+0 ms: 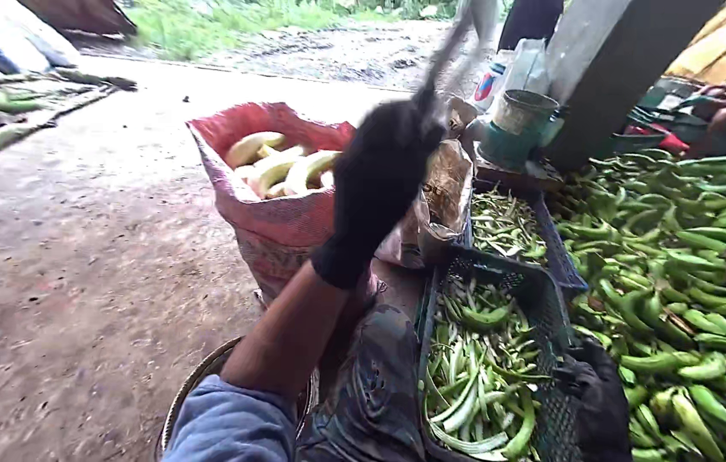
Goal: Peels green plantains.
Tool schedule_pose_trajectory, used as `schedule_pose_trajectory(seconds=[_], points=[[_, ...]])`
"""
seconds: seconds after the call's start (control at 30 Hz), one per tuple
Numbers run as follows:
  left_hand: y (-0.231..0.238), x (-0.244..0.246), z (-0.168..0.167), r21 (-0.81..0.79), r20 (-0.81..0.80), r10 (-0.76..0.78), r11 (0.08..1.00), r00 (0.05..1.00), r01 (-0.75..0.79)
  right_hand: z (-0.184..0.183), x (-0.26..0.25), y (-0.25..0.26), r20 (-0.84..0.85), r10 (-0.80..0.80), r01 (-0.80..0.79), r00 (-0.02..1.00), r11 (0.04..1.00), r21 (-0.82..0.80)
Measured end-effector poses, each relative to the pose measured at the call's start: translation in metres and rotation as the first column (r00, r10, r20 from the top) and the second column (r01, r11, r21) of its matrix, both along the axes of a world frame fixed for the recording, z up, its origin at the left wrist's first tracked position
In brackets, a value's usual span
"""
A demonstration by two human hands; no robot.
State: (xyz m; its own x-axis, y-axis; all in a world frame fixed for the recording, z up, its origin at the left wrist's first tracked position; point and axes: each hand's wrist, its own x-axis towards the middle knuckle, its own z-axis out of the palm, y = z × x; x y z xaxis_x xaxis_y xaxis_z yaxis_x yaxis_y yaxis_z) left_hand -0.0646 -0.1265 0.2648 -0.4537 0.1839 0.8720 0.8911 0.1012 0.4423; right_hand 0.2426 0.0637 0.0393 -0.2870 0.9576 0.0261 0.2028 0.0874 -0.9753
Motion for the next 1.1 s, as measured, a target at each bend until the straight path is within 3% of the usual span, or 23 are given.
schedule_pose_trajectory(seconds=[0.07,0.13,0.2,0.27,0.3,0.4,0.5,0.6,0.67,0.73,0.87,0.9,0.97,1.0,1.03,1.1], points=[[-0.017,-0.031,0.030,0.030,-0.031,0.169,0.985,0.985,-0.168,-0.007,0.005,0.002,0.023,0.006,-0.007,1.000,0.999,0.041],[-0.030,-0.070,0.046,0.035,0.061,0.160,0.986,0.985,-0.162,-0.013,0.008,0.005,0.049,0.001,-0.005,0.999,0.997,0.076],[-0.030,-0.116,0.044,0.199,0.176,-0.063,0.980,0.982,0.028,-0.016,0.011,0.006,0.056,-0.001,-0.004,0.998,0.997,0.081],[-0.022,-0.151,0.027,0.417,0.287,-0.396,0.871,0.872,0.258,-0.021,0.013,0.010,0.041,0.007,-0.010,0.999,0.997,0.078],[-0.018,-0.161,0.020,0.480,0.401,-0.455,0.844,0.795,0.241,-0.024,0.014,0.012,0.043,0.011,-0.014,0.999,0.997,0.080],[-0.007,-0.193,0.003,0.429,0.694,-0.359,0.902,0.624,0.043,-0.028,0.015,0.011,0.076,0.003,-0.011,0.997,0.995,0.104],[-0.013,-0.218,-0.007,0.126,0.771,-0.069,0.991,0.633,-0.046,-0.031,0.020,0.010,0.127,-0.006,-0.012,0.992,0.990,0.143],[-0.018,-0.220,0.003,0.039,0.693,0.012,0.998,0.721,-0.054,-0.040,0.025,0.017,0.180,0.000,-0.037,0.984,0.979,0.200],[-0.023,-0.207,0.013,0.099,0.603,-0.095,0.994,0.792,0.044,-0.042,0.024,0.019,0.155,0.023,-0.049,0.988,0.984,0.171],[-0.028,-0.183,0.016,0.110,0.473,-0.272,0.962,0.838,0.250,-0.034,0.018,0.019,0.156,0.027,-0.043,0.987,0.994,0.100],[-0.012,-0.090,0.004,0.013,0.418,-0.389,0.906,0.821,0.422,-0.033,0.008,0.043,0.493,0.056,-0.111,0.868,0.990,0.083],[-0.002,-0.079,-0.011,0.014,0.388,-0.490,0.850,0.780,0.527,-0.041,0.006,0.049,0.571,0.072,-0.149,0.818,0.985,0.090],[0.036,-0.072,-0.058,0.064,0.278,-0.843,0.494,0.460,0.867,-0.054,-0.003,0.055,0.687,0.118,-0.234,0.717,0.969,0.078],[0.059,-0.039,-0.076,0.192,0.319,-0.881,0.420,0.348,0.887,-0.061,-0.010,0.056,0.725,0.146,-0.260,0.673,0.964,0.048],[0.078,0.009,-0.087,0.344,0.456,-0.840,0.471,0.294,0.812,-0.069,-0.018,0.058,0.759,0.166,-0.282,0.629,0.959,0.023],[0.101,0.064,-0.128,0.389,0.720,-0.684,0.537,0.116,0.748,-0.082,-0.038,0.064,0.813,0.174,-0.293,0.556,0.956,-0.004]])
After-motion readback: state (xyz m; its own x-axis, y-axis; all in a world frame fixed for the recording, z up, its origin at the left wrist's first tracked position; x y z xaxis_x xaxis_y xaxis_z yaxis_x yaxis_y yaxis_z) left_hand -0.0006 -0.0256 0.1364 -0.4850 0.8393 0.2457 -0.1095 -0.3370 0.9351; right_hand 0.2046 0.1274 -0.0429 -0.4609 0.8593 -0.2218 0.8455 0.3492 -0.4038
